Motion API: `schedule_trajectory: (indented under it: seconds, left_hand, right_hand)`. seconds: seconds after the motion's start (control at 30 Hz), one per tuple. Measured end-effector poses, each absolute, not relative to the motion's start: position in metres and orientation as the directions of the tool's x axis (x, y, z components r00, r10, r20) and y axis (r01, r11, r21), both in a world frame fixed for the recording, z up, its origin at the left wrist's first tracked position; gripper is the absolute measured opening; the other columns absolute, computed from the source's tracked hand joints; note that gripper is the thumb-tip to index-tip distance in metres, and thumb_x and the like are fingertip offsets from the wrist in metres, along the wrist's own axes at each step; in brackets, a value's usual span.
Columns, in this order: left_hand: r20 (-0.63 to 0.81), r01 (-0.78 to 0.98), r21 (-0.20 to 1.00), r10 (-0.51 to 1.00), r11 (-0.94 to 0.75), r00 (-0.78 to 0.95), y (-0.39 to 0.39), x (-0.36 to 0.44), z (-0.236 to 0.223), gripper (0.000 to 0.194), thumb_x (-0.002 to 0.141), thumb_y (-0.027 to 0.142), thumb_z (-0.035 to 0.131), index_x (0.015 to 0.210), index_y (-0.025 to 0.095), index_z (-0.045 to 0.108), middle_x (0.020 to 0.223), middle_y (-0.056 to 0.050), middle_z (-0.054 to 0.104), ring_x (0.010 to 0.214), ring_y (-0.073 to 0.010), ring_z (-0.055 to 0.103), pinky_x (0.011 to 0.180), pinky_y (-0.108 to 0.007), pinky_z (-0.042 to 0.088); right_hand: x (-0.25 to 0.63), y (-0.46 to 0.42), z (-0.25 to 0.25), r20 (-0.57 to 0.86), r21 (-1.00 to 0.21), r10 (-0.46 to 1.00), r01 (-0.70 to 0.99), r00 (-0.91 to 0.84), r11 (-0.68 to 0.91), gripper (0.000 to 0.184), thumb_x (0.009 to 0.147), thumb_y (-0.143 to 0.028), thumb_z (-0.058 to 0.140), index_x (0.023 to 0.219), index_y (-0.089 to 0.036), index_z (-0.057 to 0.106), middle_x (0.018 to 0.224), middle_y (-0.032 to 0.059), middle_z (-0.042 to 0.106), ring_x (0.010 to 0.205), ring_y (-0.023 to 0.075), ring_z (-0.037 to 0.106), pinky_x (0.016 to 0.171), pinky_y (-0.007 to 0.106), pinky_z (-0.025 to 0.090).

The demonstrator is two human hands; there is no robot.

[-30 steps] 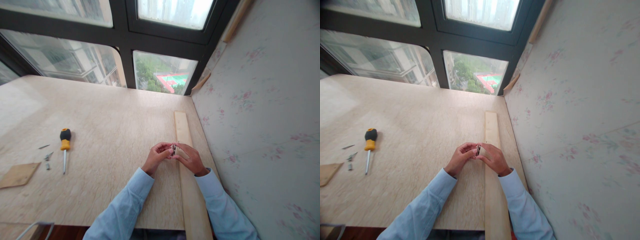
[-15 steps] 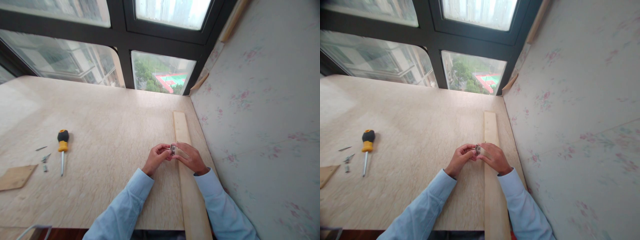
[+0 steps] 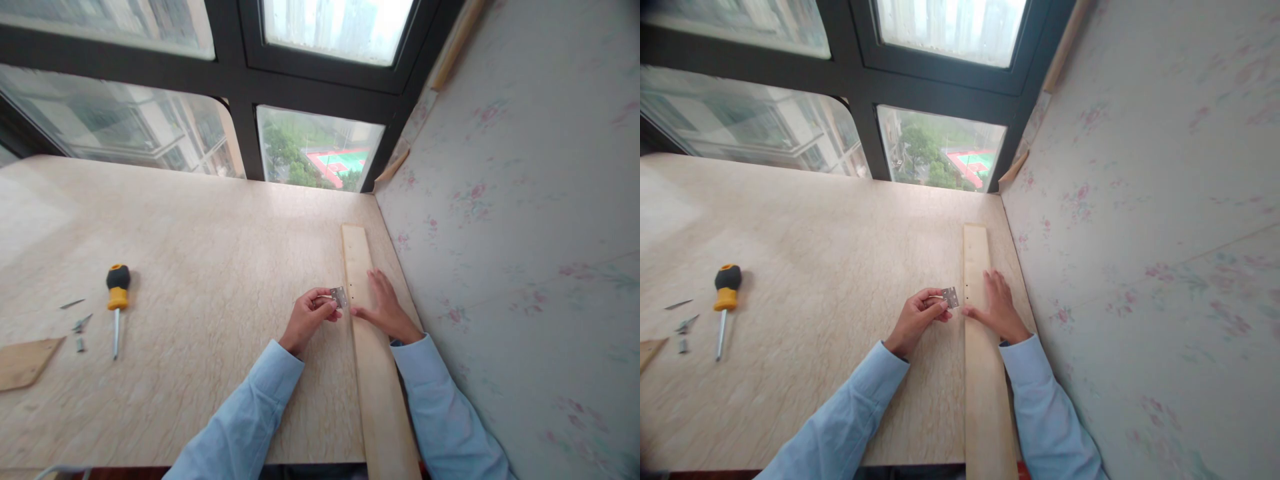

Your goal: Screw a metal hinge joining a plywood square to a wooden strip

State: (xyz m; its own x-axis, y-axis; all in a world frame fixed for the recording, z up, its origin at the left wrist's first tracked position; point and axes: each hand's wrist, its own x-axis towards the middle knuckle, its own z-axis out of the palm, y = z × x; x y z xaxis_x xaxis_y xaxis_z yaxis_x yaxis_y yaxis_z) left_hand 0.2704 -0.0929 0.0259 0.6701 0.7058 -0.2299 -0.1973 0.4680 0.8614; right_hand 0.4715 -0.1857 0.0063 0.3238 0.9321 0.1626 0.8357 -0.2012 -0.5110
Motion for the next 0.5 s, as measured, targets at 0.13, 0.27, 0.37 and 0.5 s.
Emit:
schedule_trajectory:
  seconds: [0.13,0.27,0.37,0.5]
  left_hand:
    - [-0.238,-0.192,0.863,0.711,0.468,0.662,-0.092,0.271,0.026,0.043,0.066,0.036,0.081,0.097,0.012,0.062,0.076,-0.007,0.071,0.063,-0.0157,0.068,0.062,-0.026,0.052]
    - [-0.248,-0.191,0.857,0.709,0.478,0.66,-0.09,0.271,0.028,0.042,0.066,0.035,0.081,0.096,0.012,0.063,0.075,-0.006,0.071,0.062,-0.0152,0.067,0.062,-0.025,0.052]
    - [-0.259,-0.188,0.852,0.707,0.488,0.658,-0.09,0.27,0.03,0.042,0.066,0.035,0.08,0.095,0.011,0.062,0.075,-0.006,0.071,0.061,-0.015,0.067,0.062,-0.025,0.052]
    - [-0.276,-0.151,0.861,0.695,0.486,0.663,-0.091,0.269,0.031,0.044,0.065,0.035,0.08,0.097,0.011,0.063,0.076,-0.007,0.071,0.062,-0.0151,0.067,0.061,-0.025,0.052]
  right_hand:
    - [0.465,-0.185,-0.005,0.032,-0.542,0.93,0.788,0.365,-0.291,0.107,0.071,-0.063,0.069,0.151,-0.013,0.019,0.158,0.0254,0.009,0.146,0.0371,0.009,0.114,0.062,0.016]
    - [0.456,-0.184,-0.009,0.079,-0.59,0.914,0.758,0.398,-0.279,0.102,0.073,-0.051,0.071,0.151,-0.014,0.017,0.158,0.0236,0.007,0.146,0.0356,0.008,0.115,0.058,0.018]
    - [0.451,-0.186,-0.01,0.108,-0.616,0.899,0.739,0.424,-0.274,0.101,0.073,-0.043,0.072,0.151,-0.012,0.017,0.158,0.0241,0.009,0.146,0.0349,0.01,0.117,0.056,0.017]
    - [0.442,-0.195,-0.008,0.106,-0.624,0.894,0.729,0.436,-0.282,0.101,0.073,-0.039,0.073,0.151,-0.011,0.016,0.158,0.0247,0.011,0.146,0.0345,0.011,0.117,0.056,0.018]
